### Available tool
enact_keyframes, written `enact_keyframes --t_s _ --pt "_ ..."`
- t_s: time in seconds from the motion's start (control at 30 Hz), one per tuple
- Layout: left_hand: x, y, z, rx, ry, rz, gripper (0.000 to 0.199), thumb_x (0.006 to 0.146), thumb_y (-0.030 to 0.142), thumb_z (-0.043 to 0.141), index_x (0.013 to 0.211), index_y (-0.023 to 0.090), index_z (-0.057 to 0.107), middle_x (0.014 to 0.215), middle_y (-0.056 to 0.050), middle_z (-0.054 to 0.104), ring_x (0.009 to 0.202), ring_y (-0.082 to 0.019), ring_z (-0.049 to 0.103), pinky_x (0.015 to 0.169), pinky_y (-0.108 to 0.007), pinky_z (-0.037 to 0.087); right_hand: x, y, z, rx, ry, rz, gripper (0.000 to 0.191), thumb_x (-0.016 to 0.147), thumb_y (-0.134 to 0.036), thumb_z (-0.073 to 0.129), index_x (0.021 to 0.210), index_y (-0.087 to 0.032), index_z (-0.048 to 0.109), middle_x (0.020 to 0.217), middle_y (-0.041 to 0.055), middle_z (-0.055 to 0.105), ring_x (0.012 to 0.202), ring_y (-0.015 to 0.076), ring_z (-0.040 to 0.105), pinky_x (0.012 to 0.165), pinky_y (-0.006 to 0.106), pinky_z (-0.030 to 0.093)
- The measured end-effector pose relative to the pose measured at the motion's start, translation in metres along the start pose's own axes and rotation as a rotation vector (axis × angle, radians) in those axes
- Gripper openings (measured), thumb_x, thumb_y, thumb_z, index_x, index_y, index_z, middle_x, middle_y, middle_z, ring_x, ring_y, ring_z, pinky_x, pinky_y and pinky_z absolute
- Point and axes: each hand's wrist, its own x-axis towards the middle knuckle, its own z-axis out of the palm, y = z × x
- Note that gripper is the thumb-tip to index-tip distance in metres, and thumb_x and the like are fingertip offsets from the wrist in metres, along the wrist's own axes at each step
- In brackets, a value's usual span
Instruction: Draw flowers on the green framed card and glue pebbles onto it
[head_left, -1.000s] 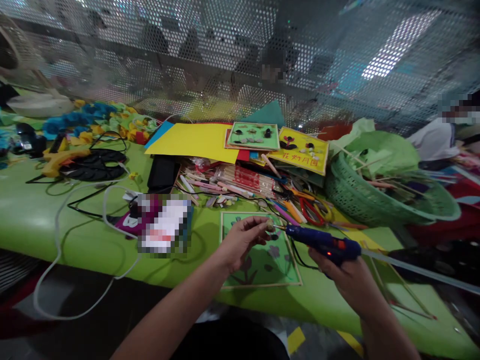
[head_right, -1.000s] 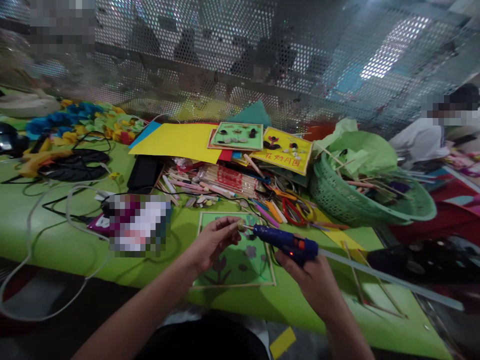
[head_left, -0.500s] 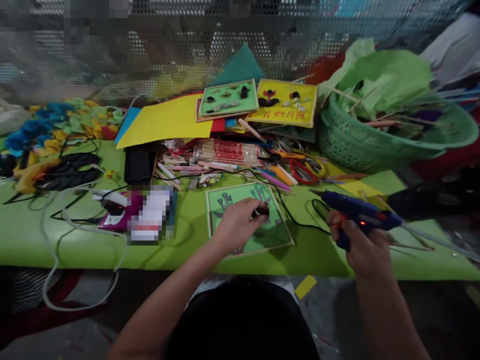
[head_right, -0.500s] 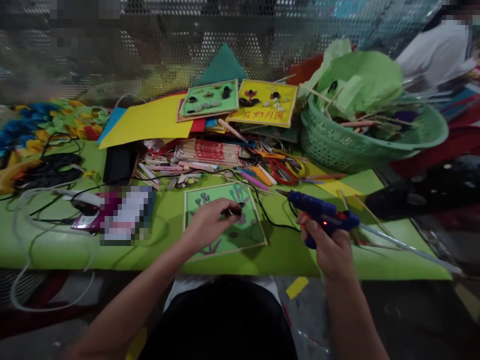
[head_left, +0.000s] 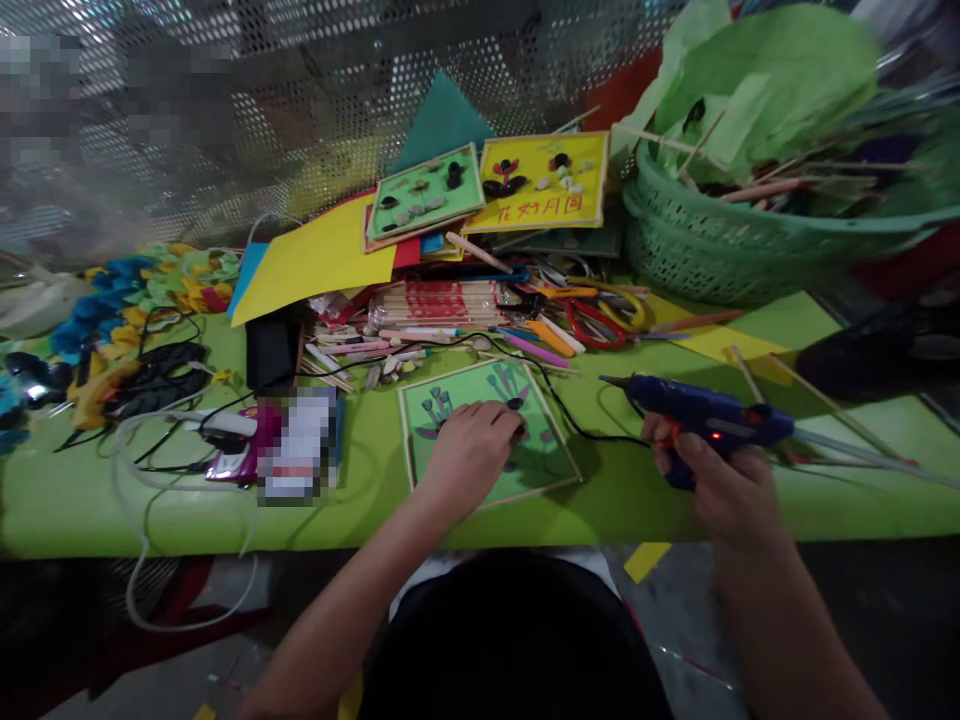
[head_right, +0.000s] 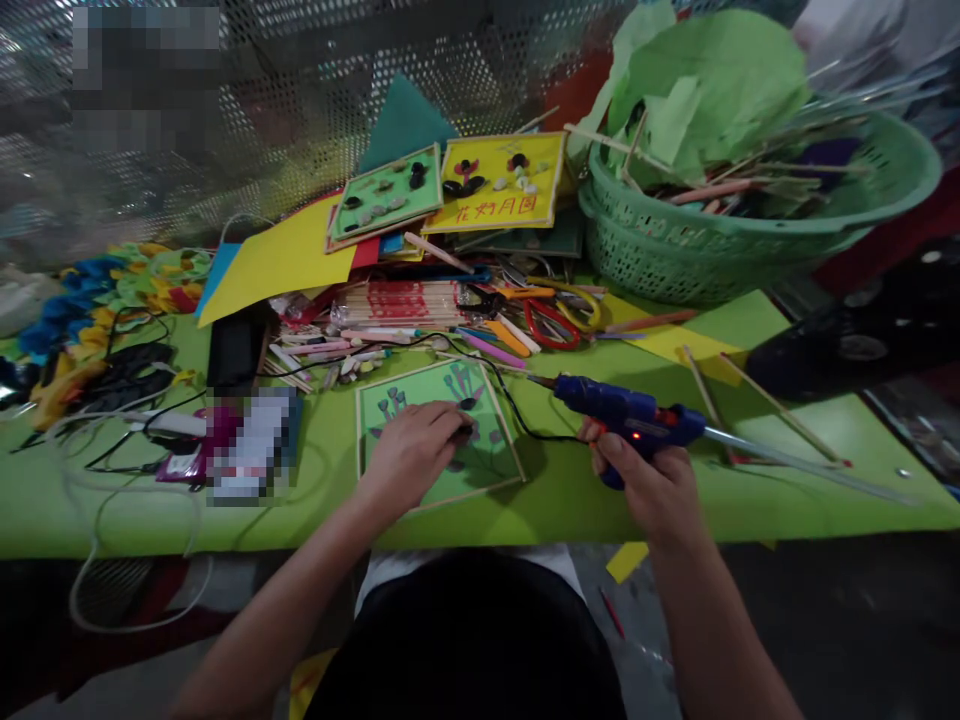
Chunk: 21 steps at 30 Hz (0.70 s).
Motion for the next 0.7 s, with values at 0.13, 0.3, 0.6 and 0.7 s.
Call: enact_keyframes --t_s 0.13,0.3,0.6,0.7 --pt "0.001 -0.0004 0.0029 0.032 0.007 0.032 0.013 0.1 0.017 0.06 0.107 0.017 0.071 0.106 -0.006 0.074 0.1 -0.024 0.07 0.084 -0.037 0.049 -0.0002 0.0 -0.0011 0.014 -0.014 -0.012 0.025 0.08 -0.041 0.083 0.079 -0.018 0.075 0.079 0.0065 0.07 0.056 0.013 0.058 0.05 0.024 0.047" --pt "0.0006 -0.003 0.0073 0.002 0.04 0.022 0.01 0.098 0.018 0.064 0.103 0.019 0.073 0.104 -0.004 0.074 0.098 -0.022 0.069 0.085 -0.036 0.049 -0.0006 -0.0004 -0.0008 0.009 -0.016 -0.012 0.024 0.08 -0.042 0.084 0.079 -0.019 0.076 0.076 0.0056 0.071 0.056 0.0132 0.059 0.05 0.024 0.048" --pt "0.0029 -0.0032 0.0043 -0.098 0.019 -0.033 0.009 0.096 0.016 0.066 0.1 0.019 0.073 0.105 -0.005 0.074 0.102 -0.023 0.068 0.087 -0.035 0.048 -0.0018 -0.002 -0.001 0.057 0.003 -0.013 0.022 0.08 -0.04 0.084 0.079 -0.019 0.076 0.079 0.0063 0.071 0.056 0.0135 0.059 0.05 0.025 0.046" --pt "0.0004 -0.0018 0.0063 -0.134 0.038 -0.054 0.011 0.095 0.013 0.065 0.104 0.018 0.071 0.11 -0.006 0.074 0.105 -0.023 0.068 0.092 -0.036 0.05 -0.001 -0.0025 -0.0009 0.075 0.005 -0.002 0.024 0.079 -0.041 0.084 0.079 -0.019 0.075 0.08 0.0069 0.071 0.055 0.014 0.058 0.049 0.027 0.046"
